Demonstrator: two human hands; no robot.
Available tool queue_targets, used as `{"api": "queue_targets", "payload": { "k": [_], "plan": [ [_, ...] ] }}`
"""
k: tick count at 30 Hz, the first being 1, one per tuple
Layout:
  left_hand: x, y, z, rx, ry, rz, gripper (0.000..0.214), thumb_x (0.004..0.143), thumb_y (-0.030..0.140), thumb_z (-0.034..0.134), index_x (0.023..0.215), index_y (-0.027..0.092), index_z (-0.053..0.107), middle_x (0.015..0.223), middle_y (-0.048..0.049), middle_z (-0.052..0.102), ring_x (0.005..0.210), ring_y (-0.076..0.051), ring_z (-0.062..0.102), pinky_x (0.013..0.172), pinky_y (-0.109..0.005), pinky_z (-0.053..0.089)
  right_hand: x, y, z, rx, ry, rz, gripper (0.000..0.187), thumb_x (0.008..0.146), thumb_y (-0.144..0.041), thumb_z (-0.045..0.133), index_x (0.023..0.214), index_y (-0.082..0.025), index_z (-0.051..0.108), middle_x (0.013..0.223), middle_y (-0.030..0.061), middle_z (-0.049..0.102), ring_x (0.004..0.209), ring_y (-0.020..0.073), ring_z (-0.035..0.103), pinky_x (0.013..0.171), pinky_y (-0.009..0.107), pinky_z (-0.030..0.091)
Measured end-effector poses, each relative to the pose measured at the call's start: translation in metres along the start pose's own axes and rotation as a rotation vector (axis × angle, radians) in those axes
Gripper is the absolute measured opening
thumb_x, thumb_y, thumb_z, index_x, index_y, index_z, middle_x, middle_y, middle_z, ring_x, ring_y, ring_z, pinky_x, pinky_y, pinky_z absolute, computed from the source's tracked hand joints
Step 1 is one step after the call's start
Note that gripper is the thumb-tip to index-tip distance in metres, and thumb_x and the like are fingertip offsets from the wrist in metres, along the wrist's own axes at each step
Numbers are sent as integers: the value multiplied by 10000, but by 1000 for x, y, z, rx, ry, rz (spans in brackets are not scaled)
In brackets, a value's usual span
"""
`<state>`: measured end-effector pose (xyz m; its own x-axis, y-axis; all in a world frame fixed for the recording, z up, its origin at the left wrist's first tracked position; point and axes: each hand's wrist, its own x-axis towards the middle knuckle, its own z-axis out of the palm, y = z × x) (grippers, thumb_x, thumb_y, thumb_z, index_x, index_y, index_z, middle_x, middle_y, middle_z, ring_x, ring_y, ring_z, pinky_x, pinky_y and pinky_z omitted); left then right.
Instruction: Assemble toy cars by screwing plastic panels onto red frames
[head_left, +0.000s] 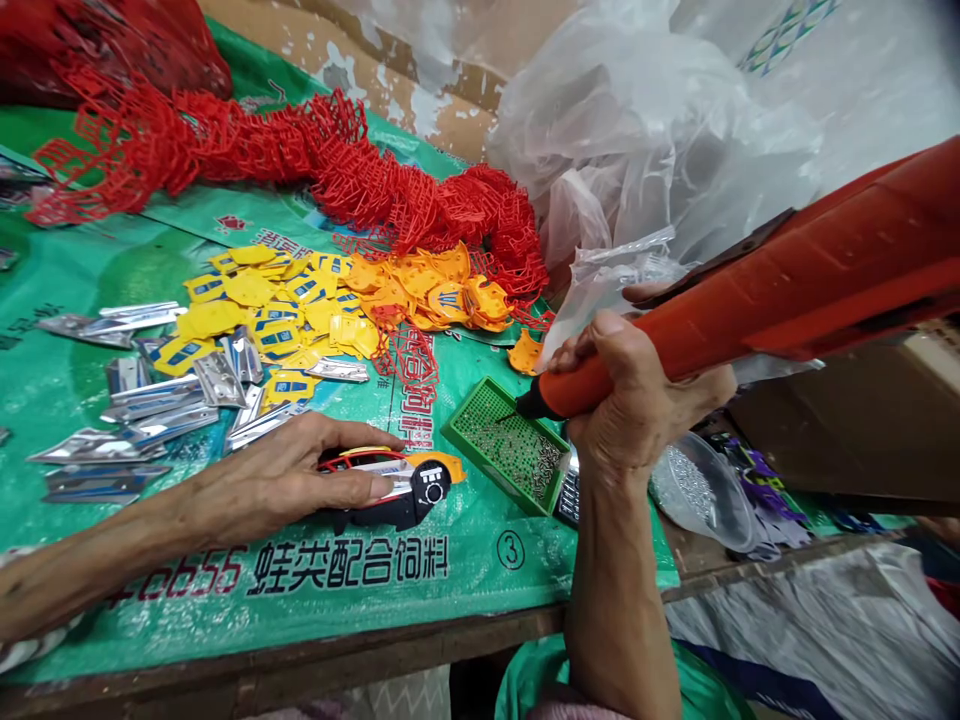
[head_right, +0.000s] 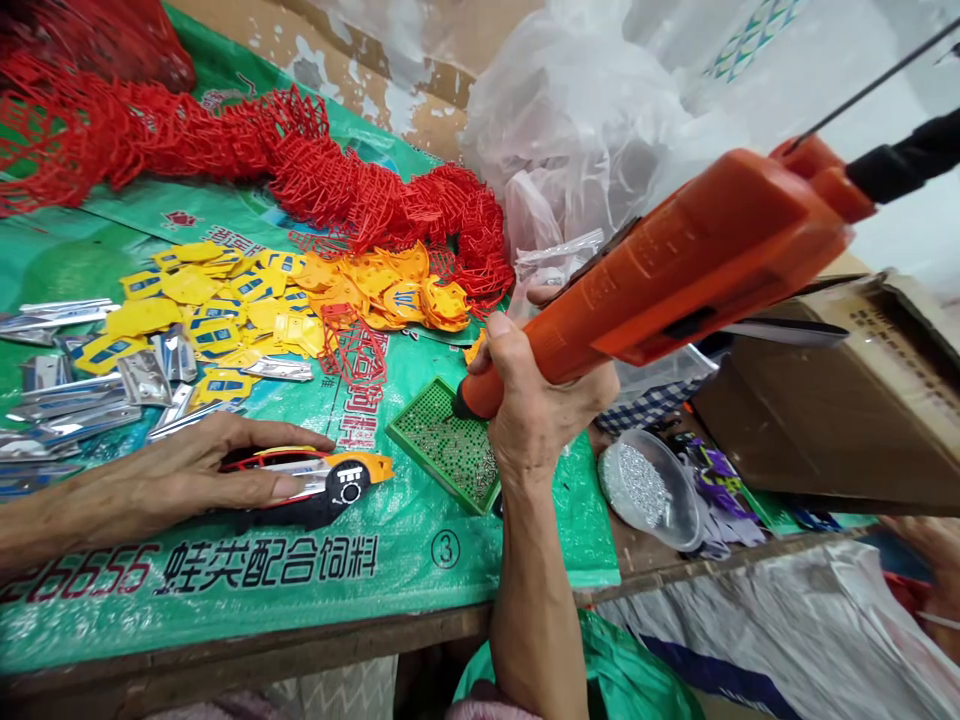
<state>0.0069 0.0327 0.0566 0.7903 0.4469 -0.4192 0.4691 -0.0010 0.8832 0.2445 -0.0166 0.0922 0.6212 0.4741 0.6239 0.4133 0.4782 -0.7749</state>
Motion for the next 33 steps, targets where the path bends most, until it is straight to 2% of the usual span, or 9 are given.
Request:
{"api": "queue_targets", "payload": {
  "k": [4,9,12,16,19,22,28,33],
  "plan": [
    [1,0,1,7,-1,-12,537,813,540,637,1267,261,705,1098,-14,767,987,-277,690,788,-284,517,-1,0,1,-8,-8,-16,156,735,-252,729,820,-284,603,509,-82,539,389,143,505,418,328,474],
    [0,-2,0,1,10,-21,552,808,557,648,1266,255,707,1088,-14,766,973,-280,680,763,-280,496,-3,2,-1,3,-34,-25,173,731,-272,759,834,-290,620,522,-81,539,400,149,517,407,331,466],
    [0,-3,0,15,2,9,569,829,579,630,1287,248,694,1075,6,762,913,-252,666,710,-251,457,-3,3,-1,-17,-15,-12,185,731,-274,758,847,-258,615,523,-86,547,406,142,524,424,324,482],
    [-1,-3,2,-18,18,28,536,852,519,620,1288,217,691,1033,31,762,885,-221,647,698,-228,427,-3,1,2,-14,18,-3,219,718,-239,757,869,-217,601,519,-99,543,409,136,541,435,310,481],
    [-1,-3,3,-59,3,27,525,851,498,618,1289,218,689,1031,33,763,899,-225,650,704,-229,429,-3,0,3,-25,34,-10,219,709,-257,773,868,-242,623,511,-93,542,411,160,547,434,338,484],
    [0,-3,1,-29,-17,16,559,836,553,623,1284,226,694,1051,12,761,907,-244,656,684,-240,431,-1,-1,4,-32,21,-35,180,722,-268,767,850,-283,641,519,-88,539,406,167,535,431,356,487],
    [0,-3,-1,13,-4,1,565,827,577,632,1283,250,694,1117,-2,761,970,-271,679,756,-267,475,5,-4,6,-1,53,-104,174,699,-184,750,835,-273,687,530,-69,551,407,160,541,419,342,474],
    [-1,-1,0,11,5,-1,544,828,554,633,1280,258,695,1101,2,768,990,-272,685,785,-274,492,5,-3,6,-6,24,-83,147,720,-271,773,832,-295,679,519,-69,530,396,165,518,404,348,468]
  ]
}}
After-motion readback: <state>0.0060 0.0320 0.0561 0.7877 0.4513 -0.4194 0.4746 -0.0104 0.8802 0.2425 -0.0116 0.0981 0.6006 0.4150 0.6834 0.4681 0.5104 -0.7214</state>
